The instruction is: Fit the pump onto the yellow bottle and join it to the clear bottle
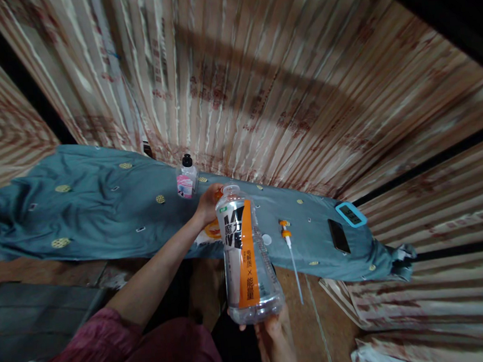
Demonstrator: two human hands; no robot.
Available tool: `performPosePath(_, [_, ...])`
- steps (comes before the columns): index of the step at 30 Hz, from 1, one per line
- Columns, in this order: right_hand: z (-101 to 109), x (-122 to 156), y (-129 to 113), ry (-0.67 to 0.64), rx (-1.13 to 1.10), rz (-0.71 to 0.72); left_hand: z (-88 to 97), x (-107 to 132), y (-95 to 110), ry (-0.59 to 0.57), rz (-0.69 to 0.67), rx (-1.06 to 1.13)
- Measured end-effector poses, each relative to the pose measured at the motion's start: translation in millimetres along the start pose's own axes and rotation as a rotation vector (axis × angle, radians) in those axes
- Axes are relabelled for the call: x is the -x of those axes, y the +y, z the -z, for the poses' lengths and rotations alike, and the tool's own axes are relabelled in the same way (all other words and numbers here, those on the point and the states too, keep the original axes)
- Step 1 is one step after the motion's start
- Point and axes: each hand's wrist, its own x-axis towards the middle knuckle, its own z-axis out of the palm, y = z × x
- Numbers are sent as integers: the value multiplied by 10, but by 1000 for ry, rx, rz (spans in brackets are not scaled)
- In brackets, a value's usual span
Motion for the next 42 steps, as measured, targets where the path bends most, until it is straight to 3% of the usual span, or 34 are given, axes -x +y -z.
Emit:
performPosePath(7, [-67, 20, -33, 26, 13, -1, 6, -4, -12, 23, -39, 60])
performPosePath(20, [-77, 23, -59, 26, 1, -22, 49, 20, 124, -5, 50, 1])
performPosePath(24, [-54, 10, -45, -16, 23, 5, 42, 21, 105, 1, 24, 29])
performPosePath(34, [-41, 16, -1, 43, 4, -6, 13, 7, 24, 28, -3, 55])
performPosePath(42, [-21, 5, 2, 11, 49, 16, -5, 7, 9, 34, -23, 24])
